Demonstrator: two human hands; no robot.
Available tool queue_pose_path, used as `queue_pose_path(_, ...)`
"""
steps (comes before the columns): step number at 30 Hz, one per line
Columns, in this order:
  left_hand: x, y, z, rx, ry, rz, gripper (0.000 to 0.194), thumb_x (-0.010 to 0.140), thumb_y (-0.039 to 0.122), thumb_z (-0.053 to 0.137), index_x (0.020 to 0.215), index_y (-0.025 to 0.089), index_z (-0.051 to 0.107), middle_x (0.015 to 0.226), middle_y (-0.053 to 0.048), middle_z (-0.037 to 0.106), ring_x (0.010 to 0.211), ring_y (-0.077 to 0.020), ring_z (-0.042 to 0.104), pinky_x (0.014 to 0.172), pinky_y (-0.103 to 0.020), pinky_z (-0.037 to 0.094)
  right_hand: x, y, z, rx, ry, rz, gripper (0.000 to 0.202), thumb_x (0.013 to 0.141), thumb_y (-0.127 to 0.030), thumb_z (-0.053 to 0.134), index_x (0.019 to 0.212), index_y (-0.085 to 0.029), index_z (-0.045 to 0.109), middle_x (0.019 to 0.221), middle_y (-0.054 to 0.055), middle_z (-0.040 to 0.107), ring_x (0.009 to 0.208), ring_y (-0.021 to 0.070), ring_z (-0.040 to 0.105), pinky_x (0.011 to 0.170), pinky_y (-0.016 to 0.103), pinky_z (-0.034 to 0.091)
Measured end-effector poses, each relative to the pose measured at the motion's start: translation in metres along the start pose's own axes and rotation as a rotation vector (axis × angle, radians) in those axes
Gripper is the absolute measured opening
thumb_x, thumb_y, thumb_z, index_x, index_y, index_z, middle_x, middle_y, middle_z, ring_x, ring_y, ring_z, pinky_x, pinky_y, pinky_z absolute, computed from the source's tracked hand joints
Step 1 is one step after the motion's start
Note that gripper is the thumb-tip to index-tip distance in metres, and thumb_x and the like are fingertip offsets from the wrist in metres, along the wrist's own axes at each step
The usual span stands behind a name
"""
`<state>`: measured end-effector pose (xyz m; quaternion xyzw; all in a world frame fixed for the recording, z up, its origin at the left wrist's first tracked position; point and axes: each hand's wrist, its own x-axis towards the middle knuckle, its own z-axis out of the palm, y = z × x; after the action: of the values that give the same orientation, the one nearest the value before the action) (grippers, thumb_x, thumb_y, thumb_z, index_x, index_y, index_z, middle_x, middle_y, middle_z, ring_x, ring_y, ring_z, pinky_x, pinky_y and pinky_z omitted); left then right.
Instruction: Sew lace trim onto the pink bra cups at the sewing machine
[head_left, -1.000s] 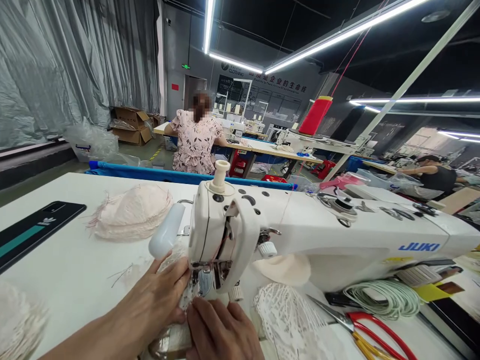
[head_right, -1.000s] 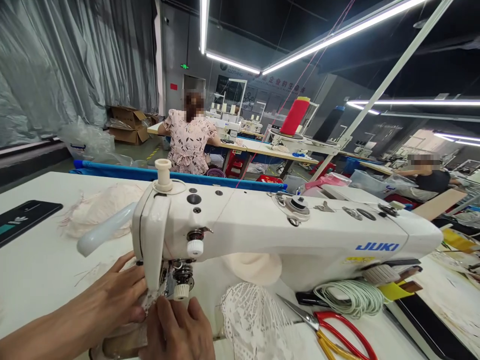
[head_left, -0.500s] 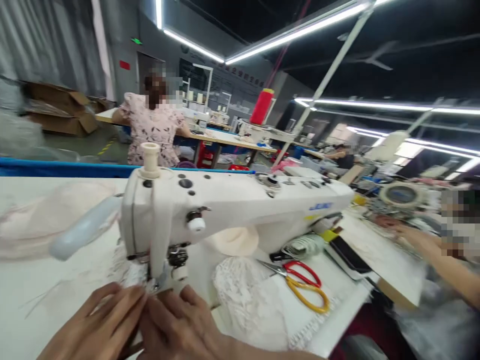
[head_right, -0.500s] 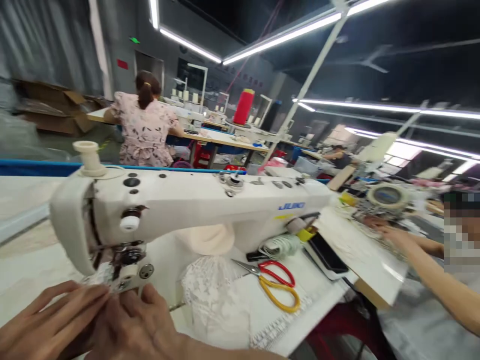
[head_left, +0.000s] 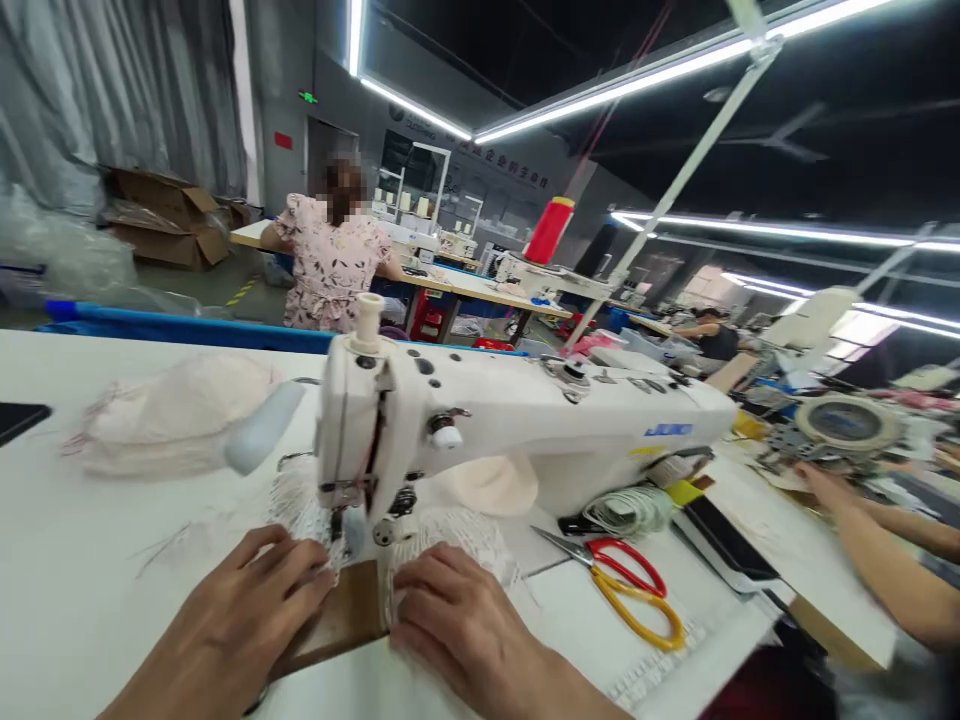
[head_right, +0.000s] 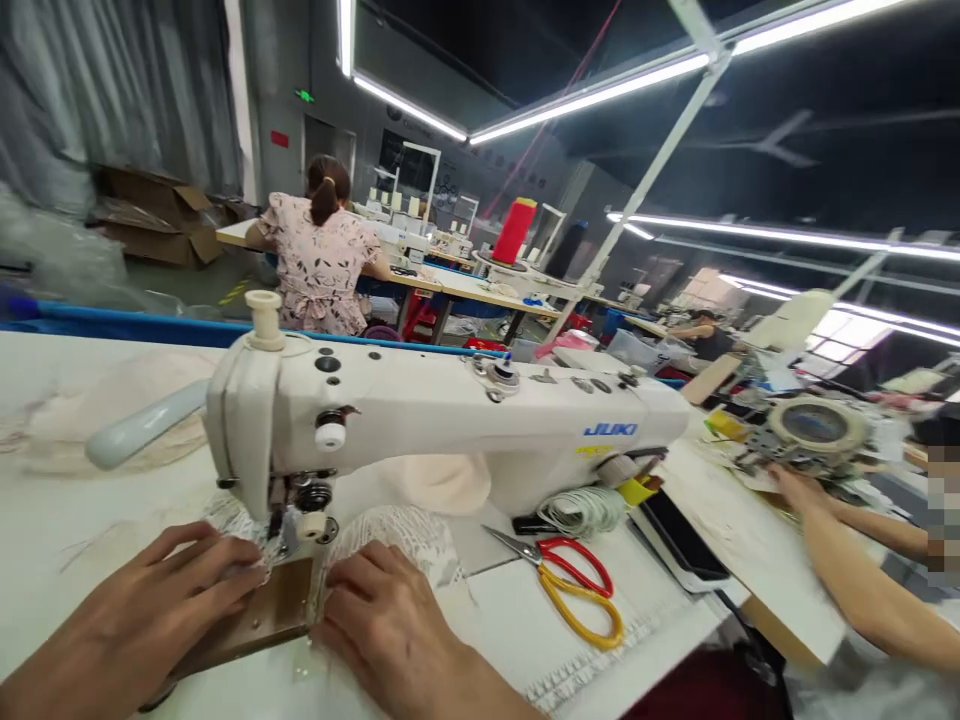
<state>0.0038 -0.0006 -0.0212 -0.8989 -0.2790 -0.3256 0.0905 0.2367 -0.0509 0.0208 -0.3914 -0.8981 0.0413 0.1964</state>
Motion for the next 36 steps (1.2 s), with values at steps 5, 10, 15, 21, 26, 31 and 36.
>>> queue_pose_path(5, -0.001, -0.002, -0.001, -0.108, -0.054, -0.078, 0.02, 0.086, 0.008, 0.045, 0.079, 0.023, 0.057, 0.086, 0.002, 0.062, 0.076, -0.0136, 0.06, 0.085, -0.033, 0.036, 0.029, -0.002, 0.011, 0.12, 0.01, -0.011, 0.015, 0.095, -0.022, 0.048, 0.088, -0.018, 0.061, 0.089, 0.004, 0.065, 0.082, 0.0149, 0.059, 0.075, 0.025, 0.047)
queue_pose_path(10, -0.002, -0.006, 0.002, -0.151, 0.002, -0.078, 0.019, 0.092, 0.018, 0.045, 0.08, 0.022, 0.058, 0.082, 0.004, 0.062, 0.073, -0.0109, 0.06, 0.087, -0.032, 0.032, 0.037, 0.007, 0.018, 0.119, -0.001, 0.036, 0.015, 0.094, -0.025, 0.049, 0.096, -0.021, 0.064, 0.086, 0.004, 0.066, 0.082, 0.017, 0.06, 0.072, 0.026, 0.049)
queue_pose_path(15, 0.003, -0.006, -0.001, -0.143, 0.028, -0.079, 0.026, 0.098, 0.023, 0.039, 0.083, 0.022, 0.06, 0.082, 0.004, 0.063, 0.074, -0.0114, 0.06, 0.086, -0.031, 0.033, 0.037, 0.012, 0.023, 0.066, 0.08, -0.041, 0.016, 0.094, -0.019, 0.048, 0.1, -0.019, 0.063, 0.106, 0.008, 0.065, 0.088, 0.0174, 0.06, 0.073, 0.028, 0.05)
queue_pose_path(21, -0.001, -0.006, 0.002, -0.189, 0.013, -0.103, 0.02, 0.095, 0.019, 0.044, 0.084, 0.023, 0.06, 0.088, 0.003, 0.064, 0.076, -0.0114, 0.059, 0.087, -0.032, 0.033, 0.038, 0.016, 0.027, 0.033, 0.163, -0.076, 0.018, 0.094, -0.026, 0.05, 0.106, -0.019, 0.062, 0.105, 0.008, 0.068, 0.093, 0.0189, 0.061, 0.075, 0.03, 0.052)
queue_pose_path(26, -0.006, -0.005, 0.005, -0.217, -0.023, -0.094, 0.025, 0.089, 0.01, 0.04, 0.086, 0.023, 0.06, 0.1, 0.0, 0.064, 0.086, -0.0153, 0.058, 0.089, -0.035, 0.034, 0.037, 0.016, 0.03, 0.007, 0.177, -0.044, 0.018, 0.094, -0.03, 0.051, 0.101, -0.022, 0.065, 0.103, 0.006, 0.068, 0.094, 0.0183, 0.062, 0.079, 0.031, 0.051)
queue_pose_path(31, -0.008, -0.004, 0.004, -0.221, -0.072, -0.098, 0.023, 0.088, 0.009, 0.042, 0.09, 0.023, 0.061, 0.1, -0.001, 0.063, 0.089, -0.0168, 0.057, 0.089, -0.036, 0.036, 0.035, 0.015, 0.03, 0.005, 0.2, -0.035, 0.022, 0.096, -0.032, 0.046, 0.102, -0.021, 0.065, 0.102, 0.007, 0.067, 0.092, 0.0174, 0.062, 0.078, 0.031, 0.052)
queue_pose_path(36, -0.011, -0.005, 0.009, -0.174, -0.044, -0.094, 0.02, 0.092, 0.014, 0.044, 0.095, 0.024, 0.061, 0.094, 0.0, 0.062, 0.089, -0.017, 0.056, 0.088, -0.036, 0.033, 0.036, 0.015, 0.029, 0.058, 0.167, -0.035, 0.021, 0.096, -0.03, 0.047, 0.103, -0.019, 0.063, 0.098, 0.007, 0.068, 0.092, 0.0188, 0.061, 0.078, 0.031, 0.052)
